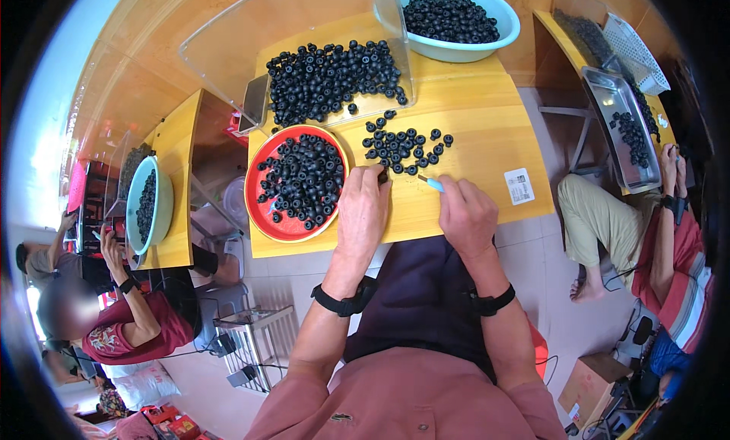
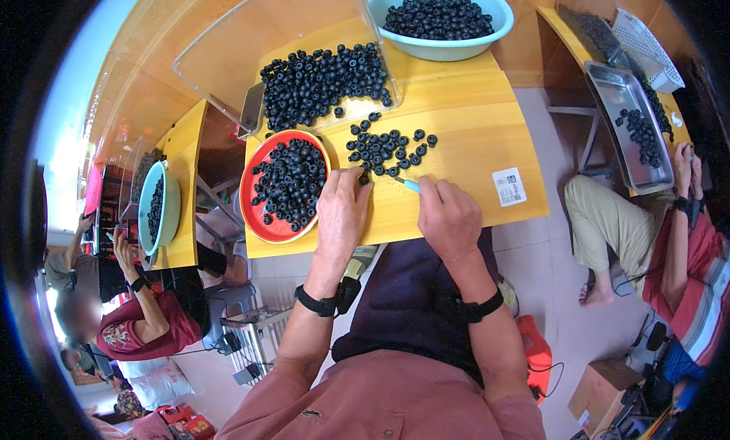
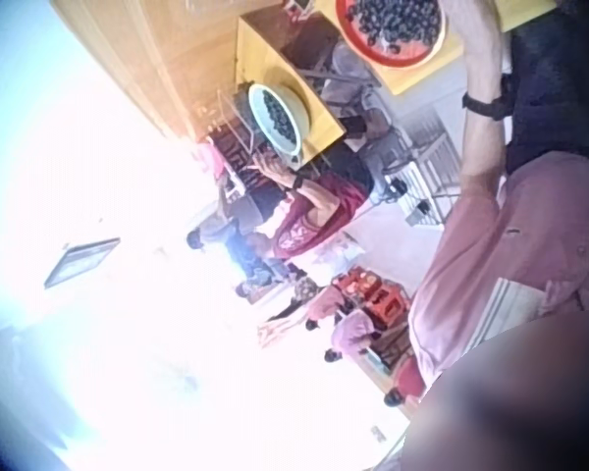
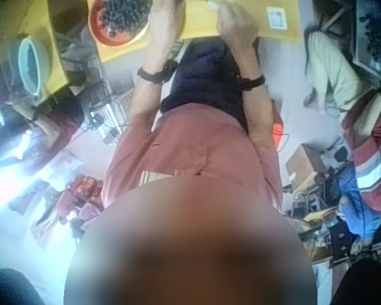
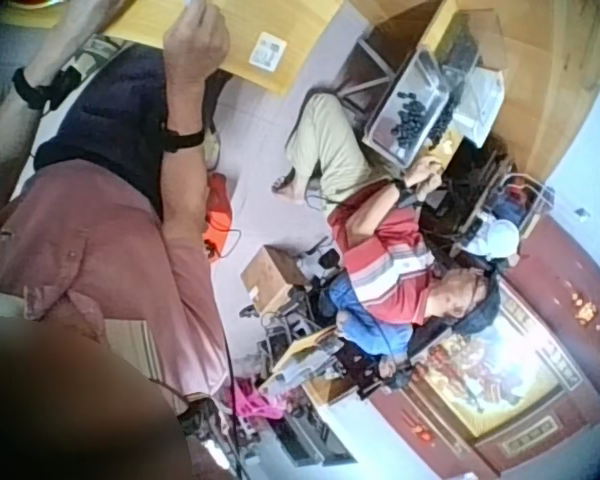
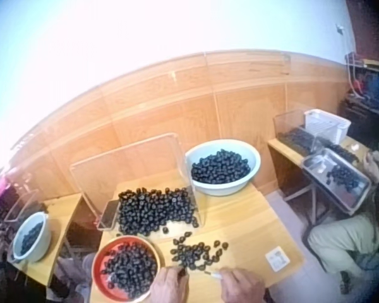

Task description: Sorting and inspecting small black plastic or rubber components on a table.

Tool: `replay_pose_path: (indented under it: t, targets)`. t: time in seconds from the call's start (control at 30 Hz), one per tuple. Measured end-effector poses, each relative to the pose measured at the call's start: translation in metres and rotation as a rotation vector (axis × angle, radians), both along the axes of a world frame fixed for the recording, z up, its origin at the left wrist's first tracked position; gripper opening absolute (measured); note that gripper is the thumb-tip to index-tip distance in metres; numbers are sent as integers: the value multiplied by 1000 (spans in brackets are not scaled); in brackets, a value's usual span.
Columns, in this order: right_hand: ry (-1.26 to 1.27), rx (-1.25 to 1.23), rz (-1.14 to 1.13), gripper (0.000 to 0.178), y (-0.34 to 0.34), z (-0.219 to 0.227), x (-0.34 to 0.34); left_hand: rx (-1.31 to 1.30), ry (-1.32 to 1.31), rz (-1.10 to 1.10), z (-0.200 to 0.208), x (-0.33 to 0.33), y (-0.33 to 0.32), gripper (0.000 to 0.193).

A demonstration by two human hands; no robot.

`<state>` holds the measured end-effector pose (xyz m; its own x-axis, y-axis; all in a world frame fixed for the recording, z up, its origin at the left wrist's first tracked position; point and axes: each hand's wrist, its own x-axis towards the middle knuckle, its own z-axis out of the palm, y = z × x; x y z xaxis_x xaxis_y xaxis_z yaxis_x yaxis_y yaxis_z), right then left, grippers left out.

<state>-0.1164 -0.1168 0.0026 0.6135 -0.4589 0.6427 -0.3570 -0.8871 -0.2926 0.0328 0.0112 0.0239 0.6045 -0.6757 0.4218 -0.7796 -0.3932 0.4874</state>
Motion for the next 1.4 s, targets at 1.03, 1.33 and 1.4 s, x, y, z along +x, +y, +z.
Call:
replay_pose_path:
  t: [1.03, 1.33, 1.4]
  targets:
    - [12, 14, -13, 15, -1, -5, 0, -242, 317, -5, -14, -14, 1, 23]
    - [24, 16, -19, 14, 0, -3, 0, -361, 735, 44, -12, -25, -14, 24]
    - [25, 22, -17, 15, 0, -3, -1, -419, 727, -2, -18, -23, -15, 24]
